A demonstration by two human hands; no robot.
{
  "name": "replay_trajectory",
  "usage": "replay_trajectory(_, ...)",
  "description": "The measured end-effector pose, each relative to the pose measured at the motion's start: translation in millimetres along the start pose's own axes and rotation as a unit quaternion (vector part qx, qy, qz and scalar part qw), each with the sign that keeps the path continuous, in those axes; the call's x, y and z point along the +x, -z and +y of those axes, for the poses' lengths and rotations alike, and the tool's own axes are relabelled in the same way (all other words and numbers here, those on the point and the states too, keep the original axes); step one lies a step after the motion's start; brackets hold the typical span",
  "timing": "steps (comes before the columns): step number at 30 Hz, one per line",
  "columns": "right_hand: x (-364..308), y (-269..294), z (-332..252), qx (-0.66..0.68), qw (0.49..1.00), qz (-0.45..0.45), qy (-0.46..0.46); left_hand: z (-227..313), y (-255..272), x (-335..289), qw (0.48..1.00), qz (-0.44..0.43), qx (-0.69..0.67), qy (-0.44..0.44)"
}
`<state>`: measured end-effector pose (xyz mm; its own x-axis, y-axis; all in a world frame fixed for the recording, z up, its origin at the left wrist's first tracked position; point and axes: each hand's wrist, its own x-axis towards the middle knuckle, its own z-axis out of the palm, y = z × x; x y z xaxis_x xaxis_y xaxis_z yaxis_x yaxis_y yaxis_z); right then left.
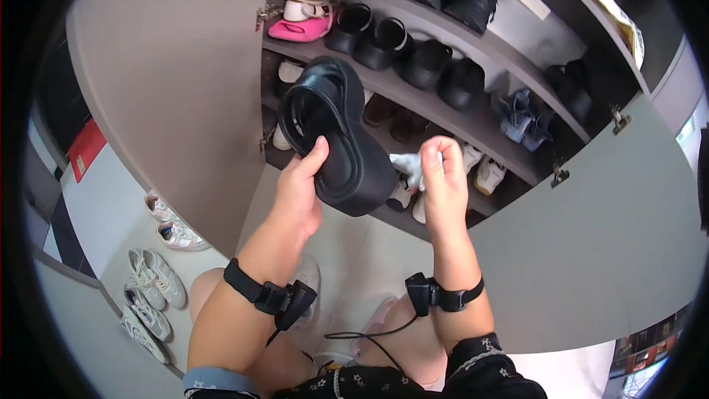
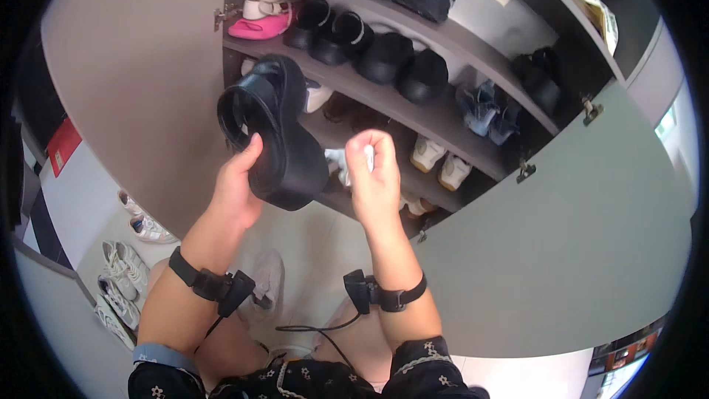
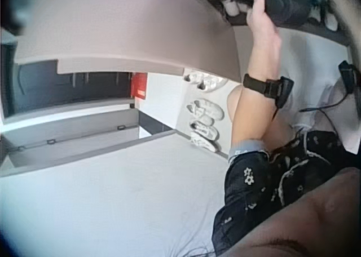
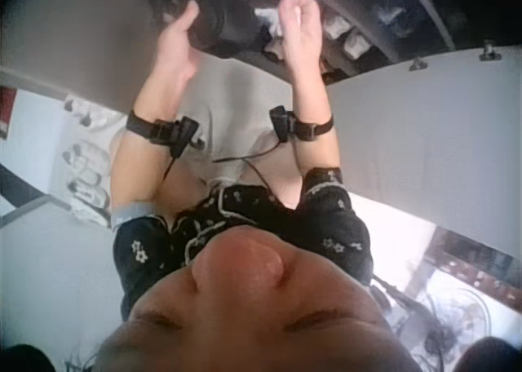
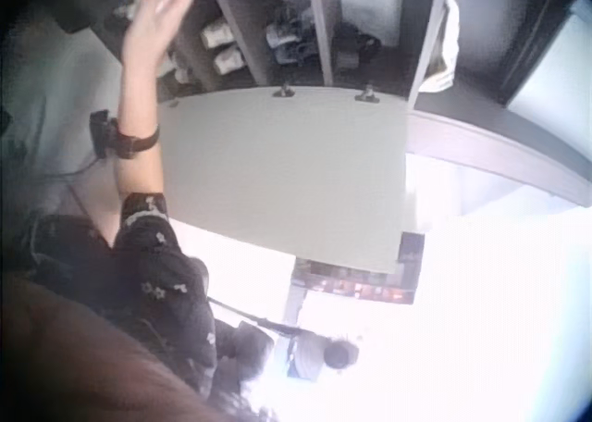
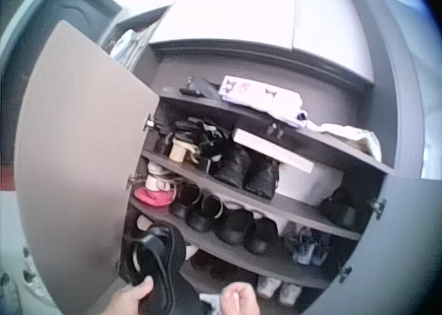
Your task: Cleaning and organizing various pairs of shoes in a shoe cabinet.
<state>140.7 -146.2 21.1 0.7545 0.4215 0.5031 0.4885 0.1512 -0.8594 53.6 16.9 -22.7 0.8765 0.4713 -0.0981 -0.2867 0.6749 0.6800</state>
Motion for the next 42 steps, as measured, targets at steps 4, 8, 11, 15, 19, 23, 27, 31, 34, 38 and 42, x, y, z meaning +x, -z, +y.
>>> replay_trajectory(4,4.9,-4.6,-13.4,0.184,0.981,-0.035,-0.043,1.1,-11.0,-7.7,0.999,-0.028,-0.027,-0.021)
replay_trajectory(8,-2.0,-24.6,3.5,-0.104,0.982,-0.074,0.139,-10.5,-9.0,-2.4,0.999,-0.031,-0.029,-0.020)
replay_trajectory(11,-12.9,-34.5,-0.2,-0.212,0.949,-0.053,0.227,-11.3,-5.7,2.0,0.997,-0.031,-0.072,-0.022)
replay_trajectory(15,-26.3,-35.8,-2.1,-0.260,0.905,-0.093,0.323,-2.4,4.4,8.7,0.996,0.040,-0.073,-0.002)
replay_trajectory(19,-56.6,-34.7,-19.3,-0.254,0.897,-0.224,0.284,7.1,4.2,13.1,0.994,0.049,-0.087,0.043)
replay_trajectory(23,-64.1,-32.7,-39.0,-0.216,0.892,-0.208,0.338,15.0,-8.9,8.1,0.990,0.039,-0.136,0.015)
replay_trajectory(27,-42.1,-15.4,-39.6,-0.267,0.884,-0.085,0.375,15.1,-26.4,-4.0,0.993,0.000,-0.100,0.059)
replay_trajectory(31,-40.5,-12.7,-37.3,-0.304,0.869,-0.153,0.359,8.4,-23.8,-3.8,0.994,-0.053,-0.048,0.088)
replay_trajectory(34,-30.9,-1.9,-35.3,-0.272,0.894,-0.128,0.331,6.5,-23.9,-10.8,0.972,-0.174,-0.121,0.096)
replay_trajectory(38,-23.3,17.5,-30.2,-0.292,0.894,-0.119,0.318,0.4,-27.9,-10.5,0.988,-0.118,-0.027,0.097)
replay_trajectory(42,-11.6,27.7,-24.8,-0.357,0.854,-0.026,0.379,-4.8,-25.1,-19.4,0.987,-0.074,0.033,0.136)
